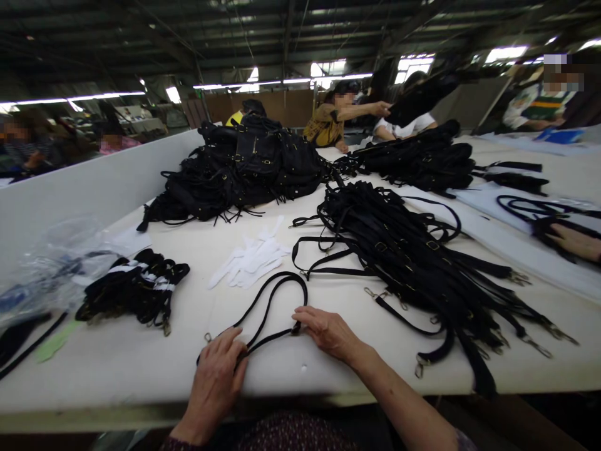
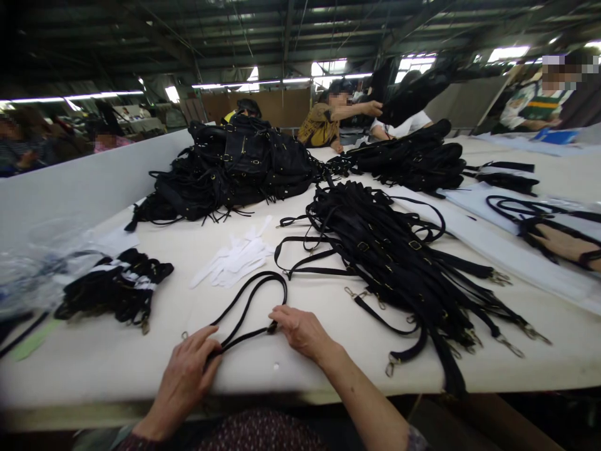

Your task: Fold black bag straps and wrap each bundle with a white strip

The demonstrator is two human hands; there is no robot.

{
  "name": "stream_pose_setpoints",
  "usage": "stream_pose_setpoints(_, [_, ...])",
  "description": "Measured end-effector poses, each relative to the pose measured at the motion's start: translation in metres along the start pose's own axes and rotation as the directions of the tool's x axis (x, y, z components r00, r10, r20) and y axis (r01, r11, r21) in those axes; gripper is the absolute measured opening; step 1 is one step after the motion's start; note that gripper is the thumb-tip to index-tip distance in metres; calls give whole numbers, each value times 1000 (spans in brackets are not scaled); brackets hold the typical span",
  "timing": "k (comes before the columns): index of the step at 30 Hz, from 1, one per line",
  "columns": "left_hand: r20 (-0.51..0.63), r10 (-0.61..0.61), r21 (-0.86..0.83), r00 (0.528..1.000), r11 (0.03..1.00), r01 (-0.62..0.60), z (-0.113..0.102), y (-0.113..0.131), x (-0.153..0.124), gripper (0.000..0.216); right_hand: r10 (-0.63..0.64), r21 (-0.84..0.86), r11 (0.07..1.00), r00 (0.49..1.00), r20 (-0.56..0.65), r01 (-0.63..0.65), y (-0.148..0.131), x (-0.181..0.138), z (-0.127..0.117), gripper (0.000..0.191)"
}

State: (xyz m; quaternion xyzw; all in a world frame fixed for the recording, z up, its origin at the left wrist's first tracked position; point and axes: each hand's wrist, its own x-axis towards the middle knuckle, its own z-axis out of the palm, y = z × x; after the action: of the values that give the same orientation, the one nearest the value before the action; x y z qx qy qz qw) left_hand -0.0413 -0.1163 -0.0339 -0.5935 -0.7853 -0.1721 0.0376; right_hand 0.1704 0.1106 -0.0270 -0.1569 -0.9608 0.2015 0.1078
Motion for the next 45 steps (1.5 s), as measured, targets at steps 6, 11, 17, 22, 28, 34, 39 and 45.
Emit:
stream_pose_setpoints(6, [36,-85,79,996,993,82,1,-3,5,77,11,-39,999,1000,-10,-11,4,7,2,52])
stream_pose_setpoints(11, [165,-128,5,978,992,129,4,-2,27,81,-46,-71,996,999,-13,45,-1,12,0,38])
stream_pose_setpoints(17, [220,-91,-201,971,970,137,6,4,36,43,-90,-272,960,993,-82,64,1,23,5,20])
stream_pose_setpoints(22, [249,-32,-278,968,955,103,4,0,37,30,-211,-300,937,975,-71,181,1,43,-1,24])
stream_pose_setpoints(28, [261,18,-246,965,968,49,1,-5,41,28,-302,-147,929,926,227,339,-18,68,-20,66])
stream_pose_setpoints(34, [259,21,-220,966,975,38,3,-5,42,28,-241,-73,955,899,367,286,-40,66,-23,71])
stream_pose_setpoints(39, [256,32,-213,966,977,24,-1,-5,44,28,-230,-16,968,909,348,251,-56,64,-12,72])
stream_pose_setpoints(45, [293,176,-234,940,966,-108,-19,-18,43,37,-140,-149,976,980,143,162,-52,65,26,19])
